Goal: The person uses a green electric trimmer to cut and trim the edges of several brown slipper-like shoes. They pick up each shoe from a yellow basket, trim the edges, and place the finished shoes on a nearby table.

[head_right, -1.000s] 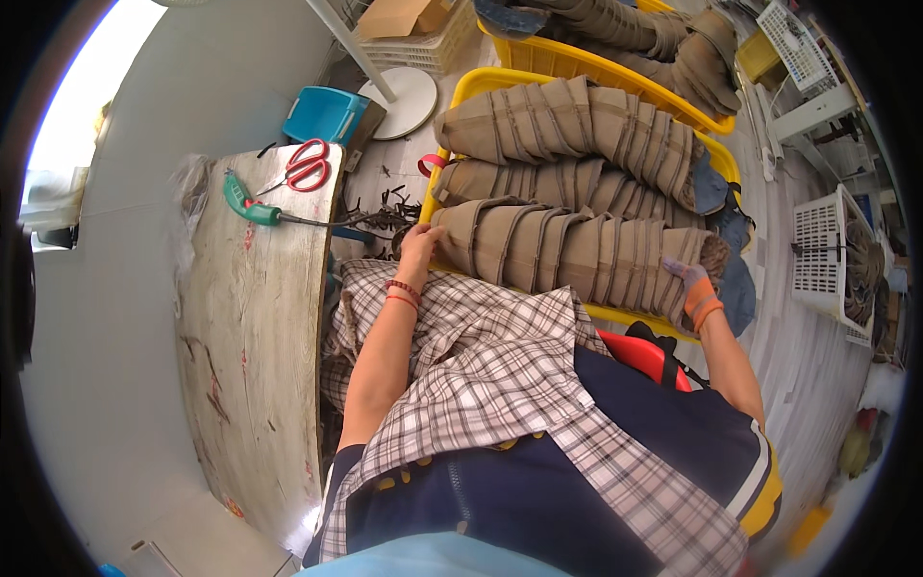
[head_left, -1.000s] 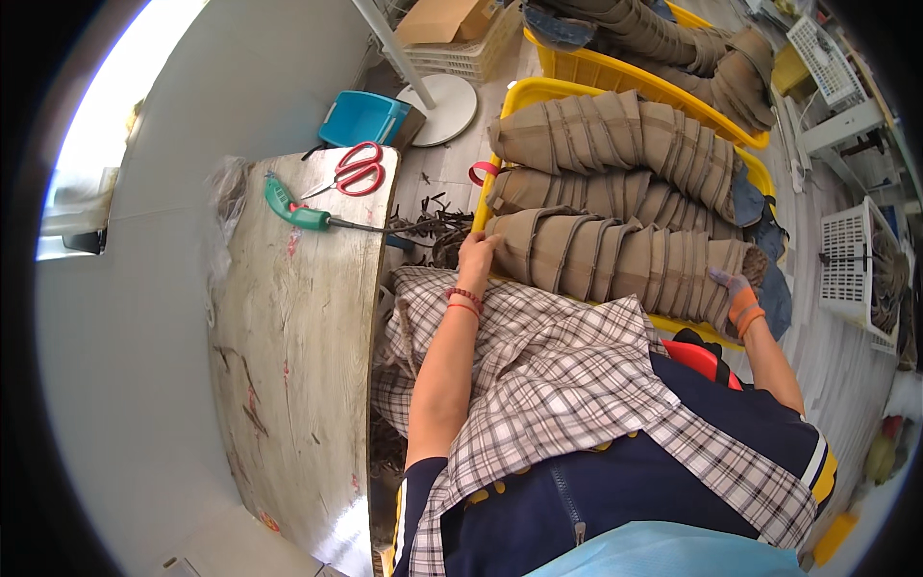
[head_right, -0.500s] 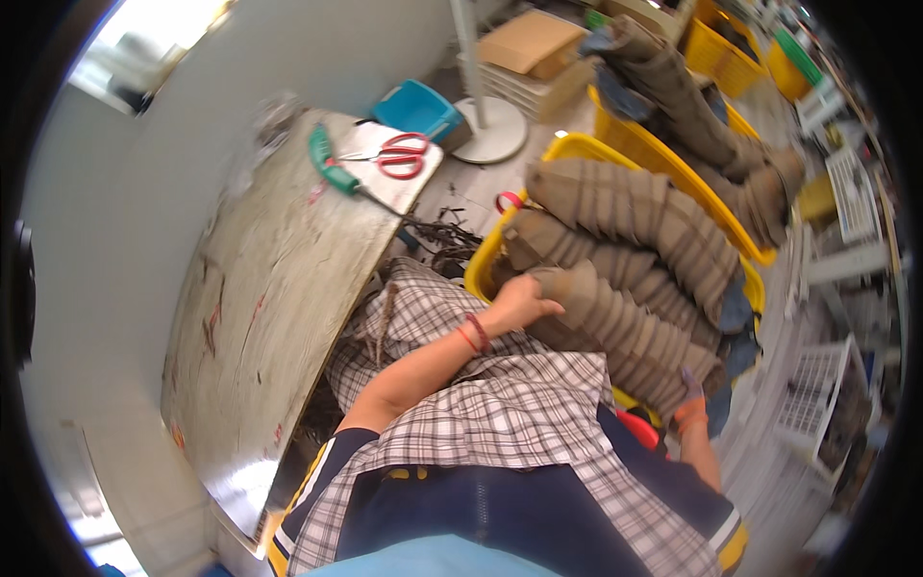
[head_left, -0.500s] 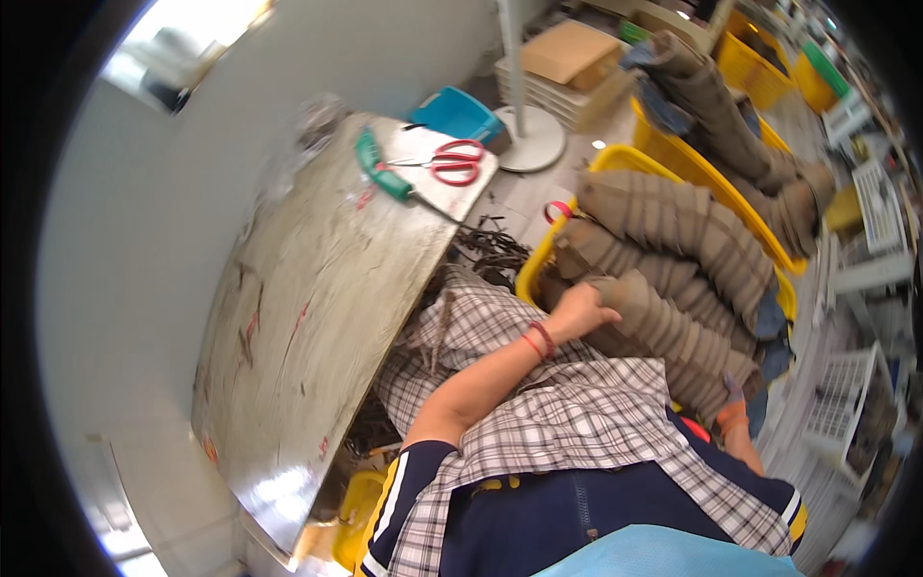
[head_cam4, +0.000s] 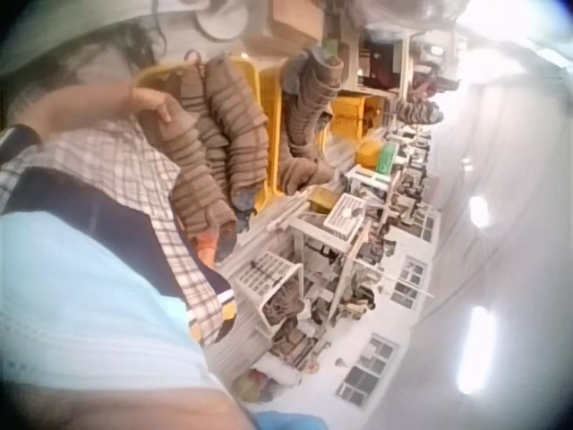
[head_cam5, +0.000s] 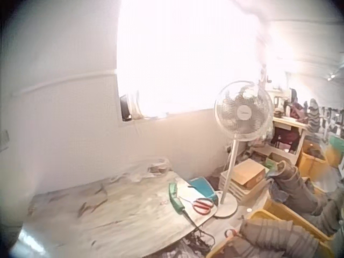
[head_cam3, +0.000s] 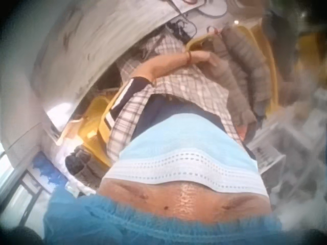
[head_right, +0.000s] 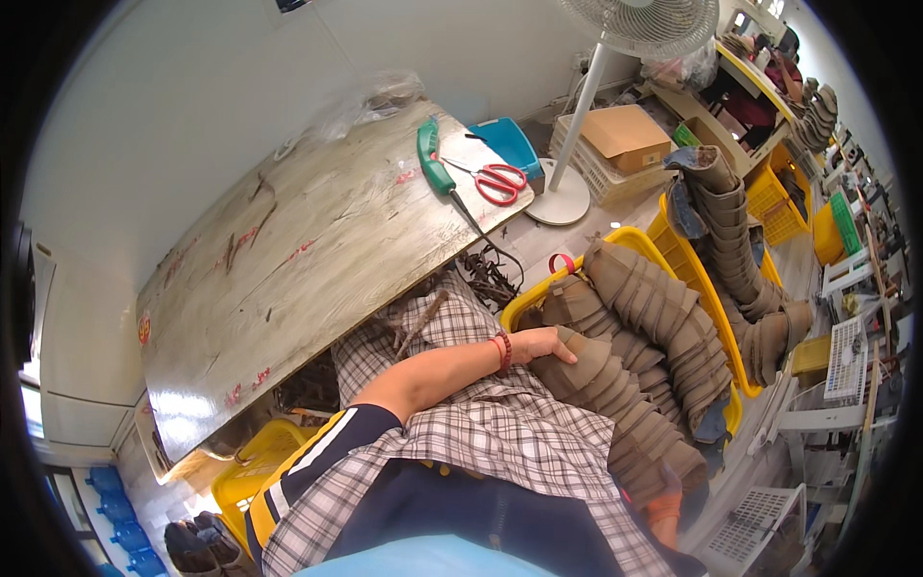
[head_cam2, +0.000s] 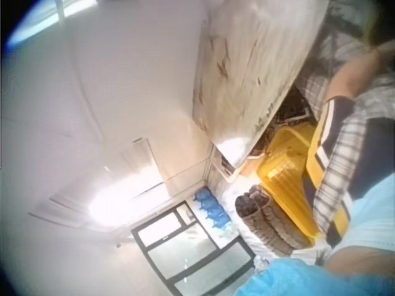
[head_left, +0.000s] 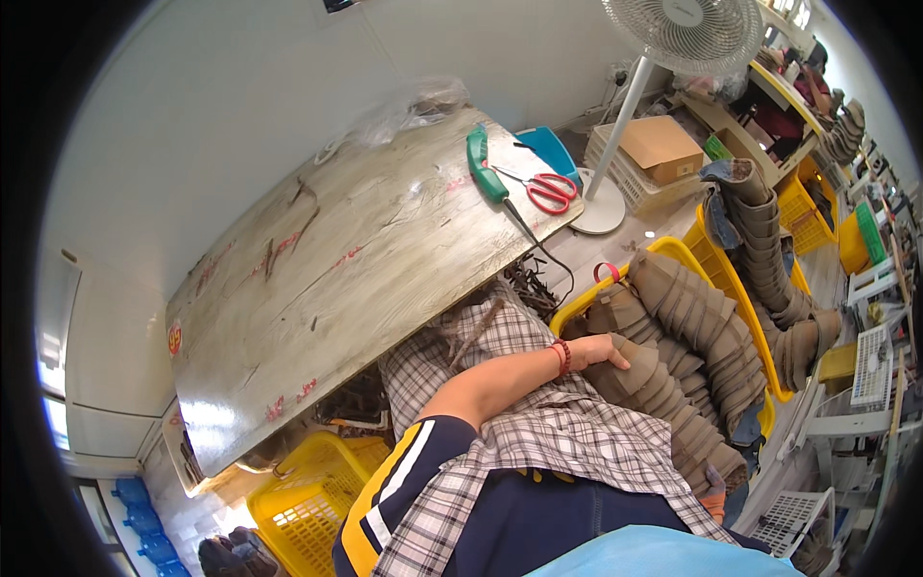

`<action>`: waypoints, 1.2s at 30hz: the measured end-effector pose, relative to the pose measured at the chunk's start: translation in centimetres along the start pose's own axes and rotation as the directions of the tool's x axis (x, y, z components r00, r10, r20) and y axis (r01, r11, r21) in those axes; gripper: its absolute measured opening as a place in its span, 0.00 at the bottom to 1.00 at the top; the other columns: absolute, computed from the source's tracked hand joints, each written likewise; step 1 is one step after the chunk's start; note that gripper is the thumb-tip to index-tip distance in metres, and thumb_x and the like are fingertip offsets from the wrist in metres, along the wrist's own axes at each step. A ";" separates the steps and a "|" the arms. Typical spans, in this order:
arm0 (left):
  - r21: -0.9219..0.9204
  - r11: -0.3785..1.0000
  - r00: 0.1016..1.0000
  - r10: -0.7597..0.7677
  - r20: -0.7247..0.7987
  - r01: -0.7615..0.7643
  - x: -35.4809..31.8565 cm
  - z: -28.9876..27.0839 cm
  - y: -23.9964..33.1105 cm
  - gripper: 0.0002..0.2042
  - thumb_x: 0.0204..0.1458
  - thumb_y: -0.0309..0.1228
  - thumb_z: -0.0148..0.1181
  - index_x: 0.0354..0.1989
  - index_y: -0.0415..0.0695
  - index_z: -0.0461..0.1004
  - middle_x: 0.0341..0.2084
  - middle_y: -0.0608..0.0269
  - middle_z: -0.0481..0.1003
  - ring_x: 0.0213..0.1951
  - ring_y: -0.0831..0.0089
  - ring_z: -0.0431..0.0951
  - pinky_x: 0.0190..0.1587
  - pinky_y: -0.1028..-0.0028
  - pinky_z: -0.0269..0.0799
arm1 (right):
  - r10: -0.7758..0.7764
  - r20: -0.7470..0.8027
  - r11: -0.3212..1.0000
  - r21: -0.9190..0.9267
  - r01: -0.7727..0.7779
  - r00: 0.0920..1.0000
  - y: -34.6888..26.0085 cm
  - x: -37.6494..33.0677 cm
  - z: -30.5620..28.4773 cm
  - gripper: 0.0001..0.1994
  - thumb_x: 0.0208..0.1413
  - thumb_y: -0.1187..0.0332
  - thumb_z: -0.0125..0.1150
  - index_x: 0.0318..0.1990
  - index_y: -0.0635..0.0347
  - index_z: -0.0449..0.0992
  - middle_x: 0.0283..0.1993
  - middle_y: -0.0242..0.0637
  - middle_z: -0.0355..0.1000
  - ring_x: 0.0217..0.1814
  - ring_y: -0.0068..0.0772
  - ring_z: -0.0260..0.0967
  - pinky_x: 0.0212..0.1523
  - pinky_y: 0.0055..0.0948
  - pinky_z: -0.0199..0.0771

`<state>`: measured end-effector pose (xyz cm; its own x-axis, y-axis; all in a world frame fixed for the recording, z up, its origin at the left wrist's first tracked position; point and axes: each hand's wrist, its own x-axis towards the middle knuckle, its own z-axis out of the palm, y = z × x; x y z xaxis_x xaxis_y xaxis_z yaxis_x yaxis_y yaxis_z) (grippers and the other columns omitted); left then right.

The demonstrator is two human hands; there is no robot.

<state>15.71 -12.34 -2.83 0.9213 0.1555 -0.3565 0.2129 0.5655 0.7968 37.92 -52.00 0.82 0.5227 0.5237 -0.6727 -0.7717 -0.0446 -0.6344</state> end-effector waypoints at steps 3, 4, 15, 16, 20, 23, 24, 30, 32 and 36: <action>-0.074 0.994 0.996 0.073 -0.054 -0.077 -4.3 1.9 3.6 0.27 0.43 0.24 0.64 0.55 0.37 0.66 0.49 0.61 0.72 0.49 0.71 0.70 0.56 0.73 0.62 | -0.006 0.052 0.999 0.039 0.004 0.999 -2.1 -4.3 6.1 0.22 0.55 0.65 0.51 0.56 0.64 0.63 0.52 0.47 0.69 0.51 0.50 0.68 0.53 0.46 0.69; -0.080 0.988 0.991 0.129 -0.044 -0.132 -5.1 1.9 3.8 0.28 0.43 0.24 0.64 0.56 0.37 0.64 0.50 0.60 0.71 0.50 0.71 0.70 0.56 0.72 0.62 | 0.007 0.076 0.998 0.061 -0.012 0.997 -2.8 -5.5 8.2 0.21 0.55 0.65 0.50 0.55 0.65 0.64 0.51 0.47 0.69 0.50 0.50 0.69 0.53 0.45 0.69; 0.108 0.788 0.641 0.565 -0.519 -0.607 -28.8 1.8 7.0 0.32 0.38 0.20 0.62 0.58 0.35 0.63 0.51 0.55 0.70 0.52 0.66 0.71 0.57 0.68 0.64 | -0.376 0.633 0.863 -0.027 0.505 0.676 -10.8 10.9 16.6 0.07 0.56 0.71 0.51 0.42 0.56 0.68 0.33 0.27 0.67 0.34 0.22 0.65 0.41 0.29 0.71; 0.144 0.797 0.551 0.523 -0.650 -0.586 -31.4 1.1 5.6 0.32 0.36 0.20 0.61 0.57 0.35 0.63 0.51 0.55 0.71 0.52 0.65 0.71 0.56 0.68 0.65 | -0.445 0.674 0.708 -0.137 0.692 0.589 -9.8 14.5 17.5 0.17 0.56 0.73 0.49 0.53 0.58 0.60 0.38 0.35 0.71 0.39 0.29 0.69 0.42 0.31 0.73; 0.557 0.575 -0.096 0.639 -0.763 -0.599 -40.8 0.1 -0.1 0.27 0.39 0.24 0.49 0.54 0.32 0.64 0.47 0.54 0.71 0.50 0.65 0.72 0.53 0.68 0.68 | -0.205 0.826 0.875 -0.086 0.476 0.526 -2.8 14.0 39.2 0.21 0.51 0.71 0.56 0.54 0.58 0.63 0.43 0.35 0.71 0.43 0.31 0.70 0.47 0.33 0.72; 0.581 0.443 -0.274 0.582 -0.766 -0.683 -46.3 -0.9 -4.2 0.24 0.44 0.28 0.58 0.52 0.32 0.66 0.48 0.54 0.71 0.50 0.62 0.71 0.56 0.64 0.65 | 0.034 0.945 0.910 -0.164 0.380 0.326 4.2 11.6 54.1 0.25 0.47 0.70 0.61 0.55 0.58 0.65 0.48 0.35 0.71 0.47 0.32 0.70 0.50 0.34 0.71; 0.564 0.422 -0.313 0.527 -0.790 -0.710 -48.0 -1.7 -5.9 0.24 0.43 0.27 0.59 0.52 0.33 0.67 0.48 0.54 0.71 0.50 0.62 0.72 0.55 0.64 0.66 | 0.107 0.965 0.921 -0.188 0.342 0.241 6.9 10.1 58.4 0.26 0.46 0.69 0.63 0.55 0.58 0.66 0.49 0.35 0.71 0.48 0.32 0.70 0.51 0.34 0.71; 0.479 0.487 -0.419 0.233 -0.877 -0.731 -51.3 -6.7 -12.1 0.25 0.43 0.23 0.65 0.53 0.34 0.67 0.48 0.56 0.72 0.50 0.61 0.71 0.54 0.62 0.66 | 0.380 0.919 0.731 -0.367 0.576 0.104 20.0 10.8 74.3 0.29 0.39 0.66 0.70 0.51 0.71 0.69 0.47 0.39 0.72 0.50 0.31 0.69 0.53 0.28 0.68; 0.455 0.425 -0.385 0.244 -0.890 -0.782 -51.9 -7.9 -13.4 0.24 0.46 0.26 0.64 0.54 0.36 0.67 0.50 0.57 0.71 0.52 0.61 0.70 0.56 0.61 0.65 | 0.444 0.881 0.771 -0.467 0.433 0.161 22.9 13.5 75.0 0.26 0.41 0.63 0.70 0.47 0.71 0.72 0.45 0.40 0.74 0.49 0.31 0.69 0.52 0.27 0.68; 0.476 0.338 -0.398 0.278 -0.875 -0.812 -49.0 -7.0 -14.0 0.25 0.49 0.31 0.64 0.55 0.37 0.65 0.52 0.57 0.70 0.53 0.61 0.70 0.58 0.61 0.64 | 0.255 0.939 0.430 -0.323 0.843 0.230 20.5 13.6 74.3 0.24 0.51 0.53 0.62 0.42 0.70 0.76 0.41 0.41 0.76 0.42 0.28 0.71 0.45 0.25 0.68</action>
<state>-34.70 -22.23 0.10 -0.5918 0.8036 -0.0636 -0.5207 -0.3209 0.7911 2.30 17.39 6.91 -0.4170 0.9080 0.0414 0.2257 0.1476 -0.9630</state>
